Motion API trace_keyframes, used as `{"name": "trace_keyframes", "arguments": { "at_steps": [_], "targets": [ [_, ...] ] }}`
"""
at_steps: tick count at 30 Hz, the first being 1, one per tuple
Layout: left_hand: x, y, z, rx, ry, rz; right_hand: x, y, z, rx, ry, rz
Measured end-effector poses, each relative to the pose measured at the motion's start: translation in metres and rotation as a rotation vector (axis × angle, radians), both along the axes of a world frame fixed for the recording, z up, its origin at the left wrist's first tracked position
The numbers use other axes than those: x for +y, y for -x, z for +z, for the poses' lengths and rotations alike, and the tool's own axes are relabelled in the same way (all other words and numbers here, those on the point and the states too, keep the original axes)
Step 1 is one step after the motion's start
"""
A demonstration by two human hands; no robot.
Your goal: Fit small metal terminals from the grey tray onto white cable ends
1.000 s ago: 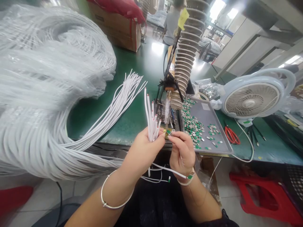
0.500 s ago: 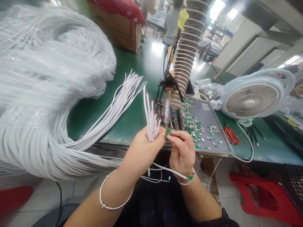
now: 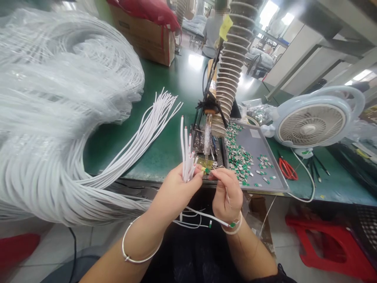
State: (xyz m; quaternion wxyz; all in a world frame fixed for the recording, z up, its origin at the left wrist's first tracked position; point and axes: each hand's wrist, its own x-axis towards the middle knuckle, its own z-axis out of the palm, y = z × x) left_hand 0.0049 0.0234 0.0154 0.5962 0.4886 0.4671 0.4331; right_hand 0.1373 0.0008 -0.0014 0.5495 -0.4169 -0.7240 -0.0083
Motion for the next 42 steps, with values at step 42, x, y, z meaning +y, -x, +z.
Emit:
{"name": "trace_keyframes", "arguments": {
  "at_steps": [42],
  "targets": [
    [0.002, 0.003, 0.011, 0.167, -0.102, 0.019, 0.000, 0.005, -0.006, 0.181, 0.095, 0.020]
  ]
}}
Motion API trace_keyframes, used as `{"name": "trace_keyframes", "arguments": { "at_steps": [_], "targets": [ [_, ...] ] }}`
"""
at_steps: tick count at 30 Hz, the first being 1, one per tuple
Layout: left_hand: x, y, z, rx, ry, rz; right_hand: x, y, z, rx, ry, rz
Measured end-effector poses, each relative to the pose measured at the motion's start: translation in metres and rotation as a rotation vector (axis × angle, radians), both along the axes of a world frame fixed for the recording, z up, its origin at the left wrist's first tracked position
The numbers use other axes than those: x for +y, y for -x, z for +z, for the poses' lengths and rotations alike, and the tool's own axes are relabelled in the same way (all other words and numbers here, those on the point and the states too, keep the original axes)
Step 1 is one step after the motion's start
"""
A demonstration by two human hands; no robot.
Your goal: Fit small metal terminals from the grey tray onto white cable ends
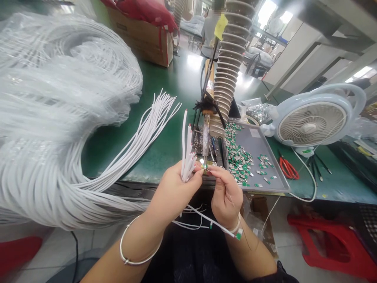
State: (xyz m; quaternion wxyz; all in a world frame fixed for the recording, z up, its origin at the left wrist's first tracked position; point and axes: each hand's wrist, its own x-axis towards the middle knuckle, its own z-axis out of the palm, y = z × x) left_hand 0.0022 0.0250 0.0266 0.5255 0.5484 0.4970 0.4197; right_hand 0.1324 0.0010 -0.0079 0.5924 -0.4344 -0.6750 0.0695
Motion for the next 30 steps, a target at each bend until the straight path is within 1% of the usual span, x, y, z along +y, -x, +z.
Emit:
{"name": "trace_keyframes", "arguments": {
  "at_steps": [6, 12, 22, 26, 30],
  "targets": [
    [0.0023, 0.0000, 0.0011, 0.042, -0.055, 0.011, 0.0034, 0.0023, 0.0036, 0.005, -0.035, 0.020],
    [0.0027, 0.0011, 0.0047, 0.081, -0.058, 0.009, 0.0057, 0.0038, 0.0049, 0.013, -0.022, 0.013],
    [0.0024, 0.0009, 0.0094, 0.085, -0.082, 0.027, 0.0050, 0.0047, 0.0092, -0.009, -0.021, 0.028],
    [0.0010, 0.0017, 0.0085, 0.071, -0.097, 0.035, 0.0036, 0.0049, 0.0094, -0.012, -0.017, 0.025],
    [0.0004, 0.0018, 0.0037, 0.058, -0.090, 0.014, 0.0014, 0.0044, 0.0079, -0.025, 0.000, 0.020]
  ]
}}
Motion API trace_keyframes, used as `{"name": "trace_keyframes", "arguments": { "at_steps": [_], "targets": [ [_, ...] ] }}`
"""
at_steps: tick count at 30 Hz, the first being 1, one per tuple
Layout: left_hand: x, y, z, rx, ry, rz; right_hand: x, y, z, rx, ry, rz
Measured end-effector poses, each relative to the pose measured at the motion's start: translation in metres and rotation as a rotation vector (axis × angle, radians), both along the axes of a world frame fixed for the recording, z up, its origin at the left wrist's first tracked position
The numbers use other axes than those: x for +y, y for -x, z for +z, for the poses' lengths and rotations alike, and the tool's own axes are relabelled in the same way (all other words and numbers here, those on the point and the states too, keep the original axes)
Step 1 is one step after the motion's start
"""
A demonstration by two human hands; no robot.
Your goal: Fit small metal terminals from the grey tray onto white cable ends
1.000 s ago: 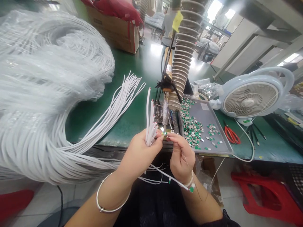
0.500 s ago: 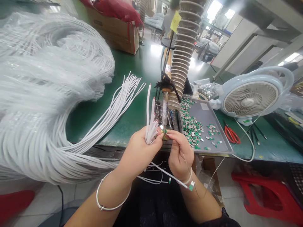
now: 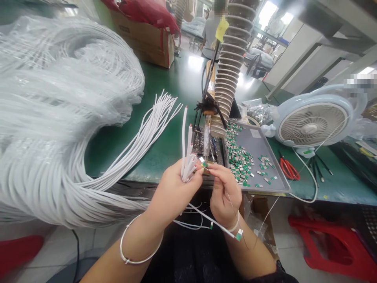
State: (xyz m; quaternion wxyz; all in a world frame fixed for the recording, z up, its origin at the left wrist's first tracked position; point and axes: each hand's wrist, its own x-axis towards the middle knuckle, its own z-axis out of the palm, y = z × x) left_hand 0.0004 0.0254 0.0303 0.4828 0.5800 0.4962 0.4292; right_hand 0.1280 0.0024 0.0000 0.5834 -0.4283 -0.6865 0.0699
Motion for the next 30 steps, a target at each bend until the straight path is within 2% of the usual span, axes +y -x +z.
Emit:
{"name": "trace_keyframes", "arguments": {
  "at_steps": [6, 10, 13, 18, 21, 23, 25, 27, 30],
  "targets": [
    [-0.004, 0.001, -0.011, -0.011, 0.014, -0.058, -0.005, -0.002, -0.007, -0.024, 0.036, -0.016],
    [-0.012, 0.003, -0.015, 0.006, 0.025, -0.180, -0.011, -0.004, -0.011, -0.055, 0.029, -0.030],
    [-0.017, 0.005, -0.021, -0.031, 0.052, -0.275, -0.017, -0.007, -0.013, -0.105, 0.049, 0.022],
    [-0.018, 0.016, -0.032, -0.048, 0.177, -0.189, -0.029, -0.024, -0.015, -0.183, 0.048, 0.049],
    [-0.014, 0.022, -0.034, -0.035, 0.089, -0.183, -0.035, -0.041, -0.012, -0.235, 0.057, 0.058],
    [-0.013, 0.024, -0.036, -0.028, 0.085, -0.223, -0.037, -0.053, -0.007, -0.268, 0.055, 0.051],
    [-0.013, 0.024, -0.038, -0.051, 0.150, -0.274, -0.035, -0.065, 0.000, -0.302, 0.044, -0.013],
    [-0.012, 0.022, -0.041, -0.122, 0.204, -0.333, -0.029, -0.077, 0.008, -0.357, 0.059, -0.148],
    [-0.011, 0.020, -0.046, -0.256, 0.201, -0.439, -0.011, -0.094, 0.015, -0.479, 0.159, -0.310]
  ]
}}
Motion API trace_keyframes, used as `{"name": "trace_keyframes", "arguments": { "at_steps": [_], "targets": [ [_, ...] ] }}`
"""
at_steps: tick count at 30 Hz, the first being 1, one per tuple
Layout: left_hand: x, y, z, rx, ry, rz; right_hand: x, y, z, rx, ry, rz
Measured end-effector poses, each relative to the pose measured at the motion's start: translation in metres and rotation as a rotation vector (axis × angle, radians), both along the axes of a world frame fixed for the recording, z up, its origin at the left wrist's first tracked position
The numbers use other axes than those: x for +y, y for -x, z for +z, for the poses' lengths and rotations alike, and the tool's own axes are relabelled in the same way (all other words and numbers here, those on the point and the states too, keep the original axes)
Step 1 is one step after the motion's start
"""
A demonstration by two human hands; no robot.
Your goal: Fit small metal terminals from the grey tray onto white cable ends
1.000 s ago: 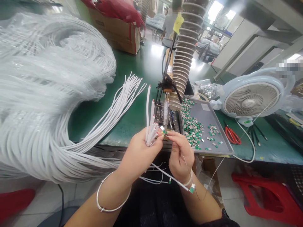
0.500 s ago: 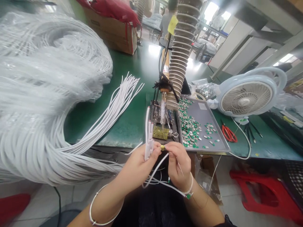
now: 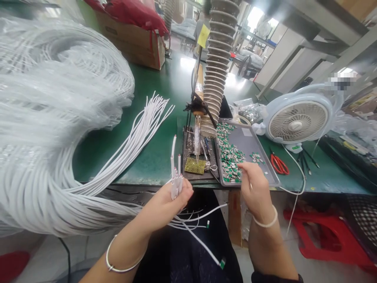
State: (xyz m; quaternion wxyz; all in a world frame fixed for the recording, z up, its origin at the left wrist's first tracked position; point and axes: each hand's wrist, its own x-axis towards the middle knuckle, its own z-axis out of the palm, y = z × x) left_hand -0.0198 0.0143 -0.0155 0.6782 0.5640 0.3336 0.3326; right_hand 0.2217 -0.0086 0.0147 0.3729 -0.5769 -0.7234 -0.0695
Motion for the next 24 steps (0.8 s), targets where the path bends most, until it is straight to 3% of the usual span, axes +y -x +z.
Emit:
{"name": "trace_keyframes", "arguments": {
  "at_steps": [4, 8, 12, 15, 24],
  "targets": [
    [0.002, 0.002, -0.004, -0.116, 0.041, -0.046, 0.025, -0.017, 0.002, -0.097, 0.178, -0.085],
    [0.001, 0.005, -0.011, -0.294, 0.185, -0.033, 0.040, -0.024, 0.003, -0.212, 0.336, -0.062],
    [0.002, 0.004, -0.018, -0.412, 0.240, -0.042, 0.046, -0.022, 0.006, -0.278, 0.398, -0.047],
    [0.002, 0.001, -0.020, -0.435, 0.234, -0.030, 0.044, -0.019, 0.006, -0.264, 0.383, -0.010],
    [-0.002, -0.007, -0.009, -0.351, 0.289, 0.069, 0.018, 0.001, 0.002, -0.004, 0.116, -0.050]
  ]
}}
